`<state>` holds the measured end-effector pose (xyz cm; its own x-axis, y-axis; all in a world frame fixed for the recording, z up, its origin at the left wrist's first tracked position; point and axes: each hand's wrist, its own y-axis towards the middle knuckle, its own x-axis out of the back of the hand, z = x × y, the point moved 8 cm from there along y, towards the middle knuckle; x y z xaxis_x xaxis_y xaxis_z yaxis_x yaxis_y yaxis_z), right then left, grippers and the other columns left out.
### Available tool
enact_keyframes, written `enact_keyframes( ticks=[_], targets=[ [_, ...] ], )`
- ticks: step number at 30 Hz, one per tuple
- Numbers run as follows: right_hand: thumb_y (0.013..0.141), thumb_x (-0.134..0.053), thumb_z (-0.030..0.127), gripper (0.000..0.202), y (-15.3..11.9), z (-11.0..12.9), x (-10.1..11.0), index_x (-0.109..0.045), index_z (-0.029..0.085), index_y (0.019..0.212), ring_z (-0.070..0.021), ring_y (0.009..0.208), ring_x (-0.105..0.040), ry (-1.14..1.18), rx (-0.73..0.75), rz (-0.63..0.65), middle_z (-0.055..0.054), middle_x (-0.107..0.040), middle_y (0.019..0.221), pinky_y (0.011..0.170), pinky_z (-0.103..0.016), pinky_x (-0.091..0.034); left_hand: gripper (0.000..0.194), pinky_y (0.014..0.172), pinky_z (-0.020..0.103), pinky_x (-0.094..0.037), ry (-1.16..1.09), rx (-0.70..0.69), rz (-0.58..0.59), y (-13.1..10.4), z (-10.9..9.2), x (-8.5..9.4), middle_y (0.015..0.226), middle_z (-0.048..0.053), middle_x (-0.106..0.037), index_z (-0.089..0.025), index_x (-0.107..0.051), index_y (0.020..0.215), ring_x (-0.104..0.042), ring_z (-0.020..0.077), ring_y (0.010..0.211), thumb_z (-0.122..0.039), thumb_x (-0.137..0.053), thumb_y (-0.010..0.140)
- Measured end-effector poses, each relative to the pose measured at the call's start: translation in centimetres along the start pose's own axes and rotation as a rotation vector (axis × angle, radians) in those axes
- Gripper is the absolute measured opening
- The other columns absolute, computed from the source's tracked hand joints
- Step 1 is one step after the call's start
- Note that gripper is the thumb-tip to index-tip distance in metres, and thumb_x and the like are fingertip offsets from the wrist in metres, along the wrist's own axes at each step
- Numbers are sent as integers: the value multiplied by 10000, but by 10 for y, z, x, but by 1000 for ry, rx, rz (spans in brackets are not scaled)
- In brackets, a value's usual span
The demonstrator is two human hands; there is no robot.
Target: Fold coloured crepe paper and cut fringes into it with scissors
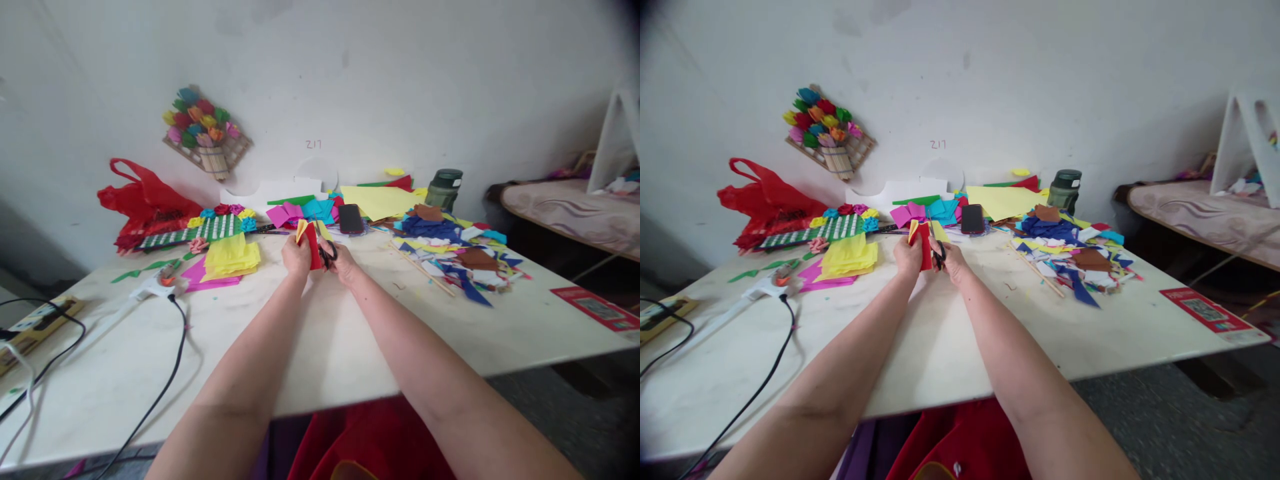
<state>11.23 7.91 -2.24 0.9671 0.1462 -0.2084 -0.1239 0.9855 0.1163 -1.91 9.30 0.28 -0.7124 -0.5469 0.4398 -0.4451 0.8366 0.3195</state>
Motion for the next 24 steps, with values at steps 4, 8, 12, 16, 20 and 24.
enact_keyframes(
  ticks=[4, 8, 12, 16, 20, 24],
  targets=[
    [628, -593, 609, 451, 2, -2, 2, -516, 166, 652, -63, 319, -435, -12, -6, -2, 35, -508, 423, 299, -174, -174, 302, 584, 257, -400, 1, -7, 12, 0, 0, -2, 729, 65, -634, -174, -614, 805, -590, 187, 680, -406, -425, 768],
    [621, -611, 596, 444, 3, -1, 4, -502, 166, 623, -67, 312, -432, 3, -4, -17, 37, -503, 411, 296, -174, -226, 305, 591, 253, -404, -1, -7, 28, 0, 0, -4, 741, 68, -636, -172, -616, 837, -591, 185, 690, -400, -426, 768],
    [614, -634, 572, 430, 4, -1, 4, -500, 164, 606, -65, 303, -426, 30, 10, -15, 43, -493, 403, 304, -176, -278, 298, 601, 255, -404, 10, -19, 32, -1, -1, -5, 759, 70, -641, -176, -619, 845, -590, 186, 696, -392, -431, 762],
    [607, -645, 562, 425, 7, -4, 5, -493, 166, 594, -61, 307, -421, 49, 18, -14, 48, -485, 402, 315, -179, -302, 286, 606, 258, -403, 32, -20, 29, -2, -2, -3, 760, 72, -641, -177, -621, 835, -590, 191, 708, -380, -436, 760],
    [605, -649, 561, 427, 7, -4, 6, -484, 168, 585, -54, 312, -415, 29, 15, -27, 53, -477, 402, 317, -174, -294, 282, 614, 260, -407, 33, -17, 35, -2, -3, -3, 754, 72, -640, -178, -623, 841, -591, 194, 715, -375, -437, 762],
    [600, -665, 539, 409, 6, -3, 7, -496, 167, 596, -48, 307, -402, 22, 5, -49, 57, -470, 402, 315, -170, -286, 283, 615, 265, -407, 38, -9, 30, -2, -2, -2, 762, 78, -642, -180, -622, 838, -592, 196, 710, -378, -434, 764]
  ],
)
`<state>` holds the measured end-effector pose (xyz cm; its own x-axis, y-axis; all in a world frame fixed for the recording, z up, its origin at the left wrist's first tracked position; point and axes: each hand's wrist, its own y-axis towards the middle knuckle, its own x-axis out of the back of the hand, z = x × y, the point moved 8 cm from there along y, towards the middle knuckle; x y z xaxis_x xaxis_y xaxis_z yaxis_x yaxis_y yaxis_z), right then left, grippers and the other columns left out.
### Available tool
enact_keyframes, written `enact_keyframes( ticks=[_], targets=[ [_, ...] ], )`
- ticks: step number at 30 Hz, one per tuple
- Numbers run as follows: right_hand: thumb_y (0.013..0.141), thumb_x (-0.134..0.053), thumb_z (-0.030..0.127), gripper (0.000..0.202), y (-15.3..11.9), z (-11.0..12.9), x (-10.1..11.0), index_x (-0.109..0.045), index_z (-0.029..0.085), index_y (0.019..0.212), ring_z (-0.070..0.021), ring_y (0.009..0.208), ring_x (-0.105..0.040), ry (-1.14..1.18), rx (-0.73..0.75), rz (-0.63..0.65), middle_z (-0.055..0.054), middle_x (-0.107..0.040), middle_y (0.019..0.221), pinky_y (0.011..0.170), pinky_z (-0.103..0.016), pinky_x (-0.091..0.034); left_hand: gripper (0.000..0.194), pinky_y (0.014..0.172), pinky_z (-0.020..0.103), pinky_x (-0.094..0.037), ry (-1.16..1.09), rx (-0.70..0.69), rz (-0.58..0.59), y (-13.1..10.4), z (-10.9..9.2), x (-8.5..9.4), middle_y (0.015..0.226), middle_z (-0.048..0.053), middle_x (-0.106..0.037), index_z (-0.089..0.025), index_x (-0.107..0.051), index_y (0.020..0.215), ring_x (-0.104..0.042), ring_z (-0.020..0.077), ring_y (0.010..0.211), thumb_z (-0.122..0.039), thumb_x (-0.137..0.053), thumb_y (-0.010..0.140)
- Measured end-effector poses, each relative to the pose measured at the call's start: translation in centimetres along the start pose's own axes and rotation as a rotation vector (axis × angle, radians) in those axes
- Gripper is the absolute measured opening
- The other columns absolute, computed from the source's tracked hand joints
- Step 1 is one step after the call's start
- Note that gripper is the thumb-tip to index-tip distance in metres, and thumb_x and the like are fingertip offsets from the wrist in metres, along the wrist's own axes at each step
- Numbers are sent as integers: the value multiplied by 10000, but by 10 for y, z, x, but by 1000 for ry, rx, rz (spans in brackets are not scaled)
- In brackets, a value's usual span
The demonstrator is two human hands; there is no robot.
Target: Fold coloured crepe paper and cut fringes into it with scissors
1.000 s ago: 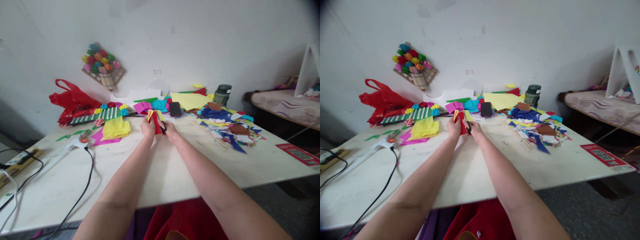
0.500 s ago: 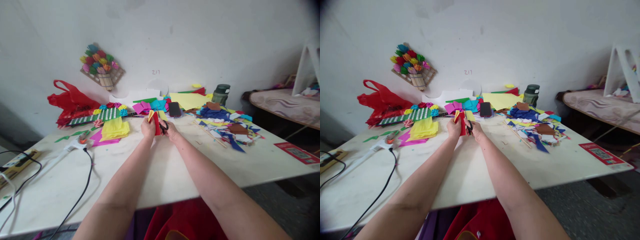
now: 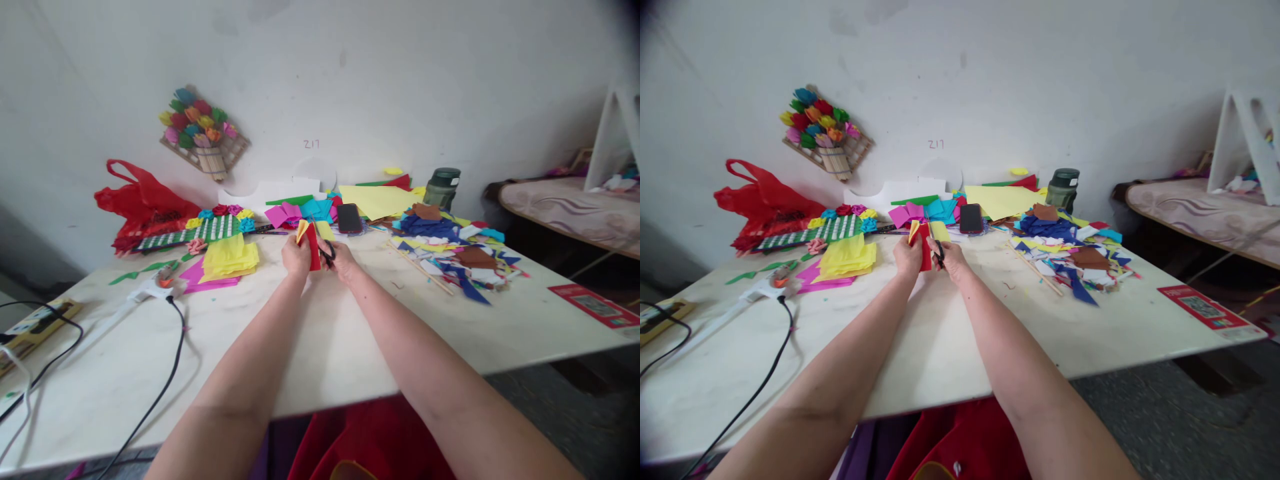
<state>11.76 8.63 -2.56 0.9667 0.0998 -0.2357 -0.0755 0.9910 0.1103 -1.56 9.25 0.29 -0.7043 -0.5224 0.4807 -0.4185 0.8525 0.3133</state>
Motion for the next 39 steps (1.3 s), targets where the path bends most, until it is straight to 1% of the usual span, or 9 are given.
enact_keyframes(
  ticks=[6, 9, 14, 19, 23, 30, 39],
  targets=[
    [599, -683, 488, 384, 2, 1, 1, -487, 161, 553, -31, 293, -375, -42, 35, -33, 66, -446, 397, 311, -159, -280, 283, 627, 266, -408, -6, -4, -6, 0, -1, 2, 781, 82, -645, -180, -617, 824, -597, 200, 741, -382, -426, 767],
    [601, -684, 483, 384, 2, 0, 0, -485, 159, 551, -29, 296, -374, -46, 40, -25, 64, -452, 405, 313, -159, -290, 275, 634, 269, -413, -9, 5, -13, 1, 1, 2, 777, 82, -646, -179, -615, 819, -598, 202, 746, -377, -433, 764],
    [621, -640, 546, 407, -1, -1, -2, -536, 154, 655, -56, 311, -419, 23, -2, 31, 49, -492, 415, 313, -170, -309, 322, 603, 265, -420, -82, 8, 1, 6, 9, -5, 733, 64, -640, -181, -608, 834, -595, 190, 691, -438, -426, 766],
    [630, -618, 568, 433, -2, -1, -2, -566, 147, 718, -67, 308, -436, 34, -28, 54, 42, -507, 410, 294, -169, -265, 340, 590, 263, -423, -123, 4, 11, 9, 15, -11, 712, 59, -634, -176, -608, 829, -591, 182, 666, -456, -429, 759],
    [627, -622, 569, 434, -3, 0, 0, -566, 147, 711, -65, 305, -432, 27, -34, 30, 42, -504, 405, 293, -169, -260, 330, 581, 256, -420, -109, -18, 13, 8, 11, -10, 703, 54, -629, -173, -615, 819, -586, 176, 652, -442, -434, 757],
    [593, -657, 559, 425, -1, 2, 0, -512, 161, 629, -66, 306, -416, 49, -20, 28, 48, -486, 391, 312, -182, -317, 288, 587, 252, -410, -88, -60, 22, 3, 2, -7, 684, 40, -619, -180, -623, 800, -571, 169, 643, -410, -459, 743],
    [609, -671, 517, 394, 2, 0, 2, -503, 160, 604, -49, 299, -399, 35, -4, 5, 53, -479, 395, 303, -168, -292, 313, 594, 251, -412, -64, -49, 31, 3, 1, -7, 707, 49, -628, -174, -627, 838, -577, 171, 656, -411, -439, 758]
  ],
)
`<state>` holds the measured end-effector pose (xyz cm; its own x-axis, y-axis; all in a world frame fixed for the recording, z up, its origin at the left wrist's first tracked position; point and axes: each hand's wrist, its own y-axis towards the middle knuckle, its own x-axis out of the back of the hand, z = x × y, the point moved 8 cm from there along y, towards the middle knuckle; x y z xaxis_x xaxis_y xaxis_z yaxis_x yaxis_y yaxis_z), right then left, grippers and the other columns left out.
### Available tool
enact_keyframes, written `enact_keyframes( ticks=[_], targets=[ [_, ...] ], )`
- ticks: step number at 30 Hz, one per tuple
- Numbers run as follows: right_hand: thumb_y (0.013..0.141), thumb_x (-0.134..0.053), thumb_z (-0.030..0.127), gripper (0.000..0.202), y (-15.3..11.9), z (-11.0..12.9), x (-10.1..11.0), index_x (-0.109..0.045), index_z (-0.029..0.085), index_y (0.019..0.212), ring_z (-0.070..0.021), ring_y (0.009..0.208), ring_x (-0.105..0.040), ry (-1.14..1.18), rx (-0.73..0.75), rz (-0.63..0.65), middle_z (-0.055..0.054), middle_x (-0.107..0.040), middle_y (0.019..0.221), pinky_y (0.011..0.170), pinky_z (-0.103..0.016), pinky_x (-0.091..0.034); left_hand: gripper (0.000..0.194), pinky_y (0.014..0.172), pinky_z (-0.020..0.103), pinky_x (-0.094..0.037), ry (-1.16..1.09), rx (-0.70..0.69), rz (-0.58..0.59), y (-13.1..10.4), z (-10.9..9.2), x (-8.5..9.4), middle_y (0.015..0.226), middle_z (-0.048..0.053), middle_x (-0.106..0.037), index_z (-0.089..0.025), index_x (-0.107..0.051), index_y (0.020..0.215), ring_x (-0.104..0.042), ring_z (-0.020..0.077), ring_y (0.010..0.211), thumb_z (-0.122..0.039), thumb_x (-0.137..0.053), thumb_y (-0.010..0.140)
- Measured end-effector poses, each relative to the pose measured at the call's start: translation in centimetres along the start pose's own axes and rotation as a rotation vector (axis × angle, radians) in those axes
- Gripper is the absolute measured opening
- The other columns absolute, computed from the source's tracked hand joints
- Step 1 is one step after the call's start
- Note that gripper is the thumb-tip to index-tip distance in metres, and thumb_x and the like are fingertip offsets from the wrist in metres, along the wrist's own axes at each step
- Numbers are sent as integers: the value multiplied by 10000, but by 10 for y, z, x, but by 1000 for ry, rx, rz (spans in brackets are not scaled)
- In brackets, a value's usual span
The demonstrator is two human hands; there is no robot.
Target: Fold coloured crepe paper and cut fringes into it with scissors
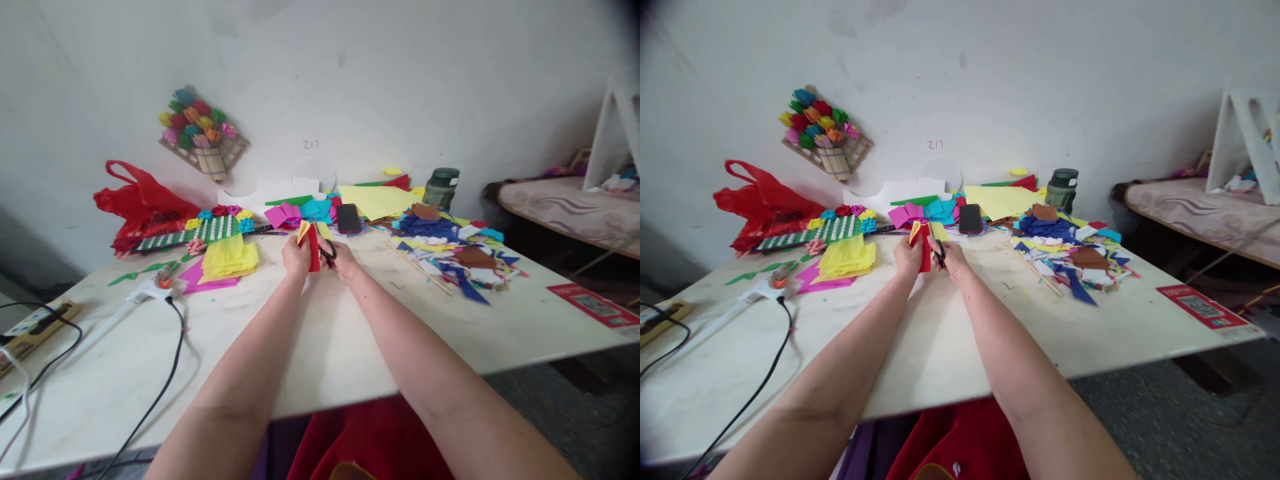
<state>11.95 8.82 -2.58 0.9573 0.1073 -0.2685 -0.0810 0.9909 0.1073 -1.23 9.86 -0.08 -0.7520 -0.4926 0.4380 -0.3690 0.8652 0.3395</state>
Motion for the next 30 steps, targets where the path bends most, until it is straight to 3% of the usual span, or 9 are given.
enact_keyframes(
  ticks=[11, 20, 30],
  targets=[
    [594, -702, 446, 343, -2, 4, 1, -515, 159, 583, -35, 291, -370, -50, 3, -65, 62, -458, 394, 313, -160, -294, 284, 589, 245, -403, 5, 12, -20, 1, 1, 3, 722, 49, -630, -180, -614, 807, -583, 172, 679, -396, -437, 761],
    [636, -623, 551, 414, -5, 3, -2, -546, 148, 695, -63, 308, -435, 14, -21, 38, 38, -510, 423, 304, -165, -290, 322, 570, 251, -404, -87, 8, -19, 5, 9, -2, 701, 55, -625, -175, -609, 800, -586, 179, 656, -446, -443, 746],
    [623, -638, 551, 416, -6, 5, -1, -542, 150, 680, -58, 309, -424, 15, -25, 21, 49, -494, 407, 302, -165, -303, 300, 544, 251, -390, -84, -18, -10, 5, 6, -4, 653, 49, -604, -167, -612, 760, -569, 178, 618, -429, -470, 728]
  ],
)
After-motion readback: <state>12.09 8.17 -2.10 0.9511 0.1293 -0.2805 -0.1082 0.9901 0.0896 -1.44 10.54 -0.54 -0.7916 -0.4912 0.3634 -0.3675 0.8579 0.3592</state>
